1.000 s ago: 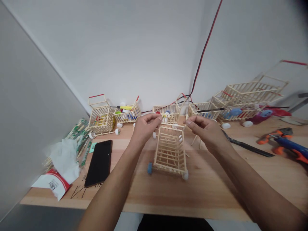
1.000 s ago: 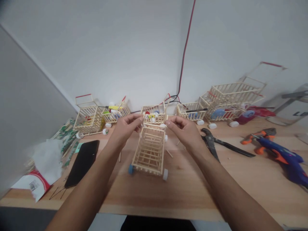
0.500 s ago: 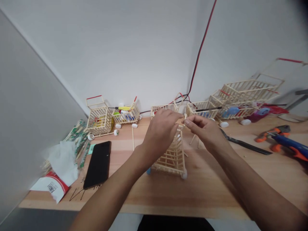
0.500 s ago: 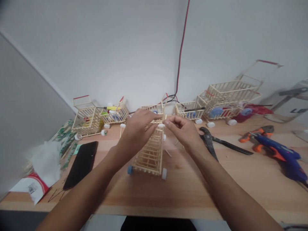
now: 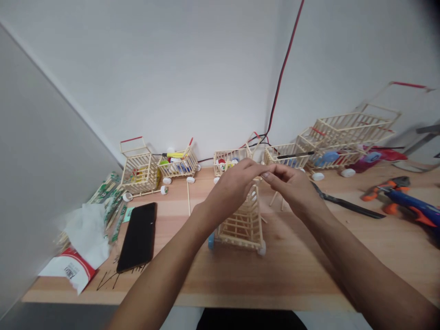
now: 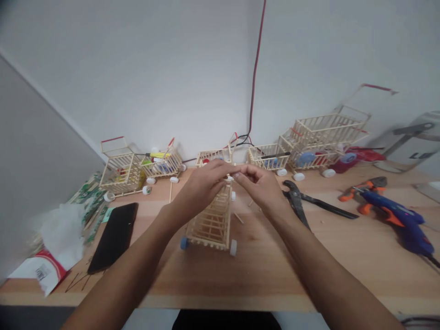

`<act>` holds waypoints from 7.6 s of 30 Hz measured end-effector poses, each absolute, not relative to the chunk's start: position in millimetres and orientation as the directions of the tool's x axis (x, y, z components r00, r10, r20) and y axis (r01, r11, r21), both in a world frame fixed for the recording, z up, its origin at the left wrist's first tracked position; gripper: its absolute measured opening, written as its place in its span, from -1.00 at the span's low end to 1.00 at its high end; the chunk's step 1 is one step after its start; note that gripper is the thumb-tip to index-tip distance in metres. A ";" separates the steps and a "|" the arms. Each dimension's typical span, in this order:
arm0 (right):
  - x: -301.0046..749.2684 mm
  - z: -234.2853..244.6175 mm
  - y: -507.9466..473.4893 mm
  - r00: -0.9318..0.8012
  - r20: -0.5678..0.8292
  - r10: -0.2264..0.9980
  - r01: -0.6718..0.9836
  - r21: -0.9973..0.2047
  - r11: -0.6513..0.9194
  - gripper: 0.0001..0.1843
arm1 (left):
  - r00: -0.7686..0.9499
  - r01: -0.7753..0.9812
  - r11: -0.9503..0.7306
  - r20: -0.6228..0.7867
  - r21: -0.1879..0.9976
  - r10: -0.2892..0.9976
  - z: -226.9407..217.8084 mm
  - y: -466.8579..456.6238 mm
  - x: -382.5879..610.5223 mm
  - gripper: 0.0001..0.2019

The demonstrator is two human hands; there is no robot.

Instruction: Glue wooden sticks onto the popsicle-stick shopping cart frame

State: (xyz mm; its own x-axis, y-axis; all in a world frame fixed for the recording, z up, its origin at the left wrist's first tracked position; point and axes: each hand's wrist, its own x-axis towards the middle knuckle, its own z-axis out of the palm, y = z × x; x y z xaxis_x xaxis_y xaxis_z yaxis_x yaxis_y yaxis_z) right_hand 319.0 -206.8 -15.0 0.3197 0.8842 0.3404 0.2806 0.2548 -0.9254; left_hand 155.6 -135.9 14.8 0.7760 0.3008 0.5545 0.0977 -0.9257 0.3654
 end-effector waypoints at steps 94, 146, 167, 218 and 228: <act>322.8 -5.0 -208.7 0.270 0.272 0.924 0.301 -0.935 0.187 -0.74 | 0.614 0.050 -0.955 0.745 0.293 0.261 -3.4 -133.8 158.4 -0.69; 319.7 -9.1 -208.5 0.345 0.297 0.891 0.264 -0.941 0.211 -0.78 | 0.658 0.320 -0.801 0.490 0.506 0.572 -2.7 -192.7 140.7 -0.70; 319.1 -10.6 -209.7 0.347 0.297 0.889 0.273 -0.939 0.208 -0.78 | 0.540 0.082 -0.658 0.522 0.748 0.660 8.9 -183.7 126.2 -0.81; 319.9 -11.5 -208.4 0.358 0.326 0.875 0.325 -0.922 0.210 -0.81 | 0.785 0.423 -0.818 0.293 0.391 0.546 -3.0 -196.2 147.6 -0.78; 329.4 -13.8 -206.7 0.269 0.379 0.885 0.474 -0.852 0.221 -0.83 | 0.778 0.439 -0.808 0.283 0.393 0.561 -5.4 -194.8 147.2 -0.79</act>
State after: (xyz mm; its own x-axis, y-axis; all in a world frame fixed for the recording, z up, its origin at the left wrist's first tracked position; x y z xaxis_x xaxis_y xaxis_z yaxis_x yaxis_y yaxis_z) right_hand 329.4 -206.7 -13.8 0.2692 0.8852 0.3795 0.4737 0.2214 -0.8524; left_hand 147.2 -194.8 -5.4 0.7777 0.5611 0.2835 0.4392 -0.8076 0.3935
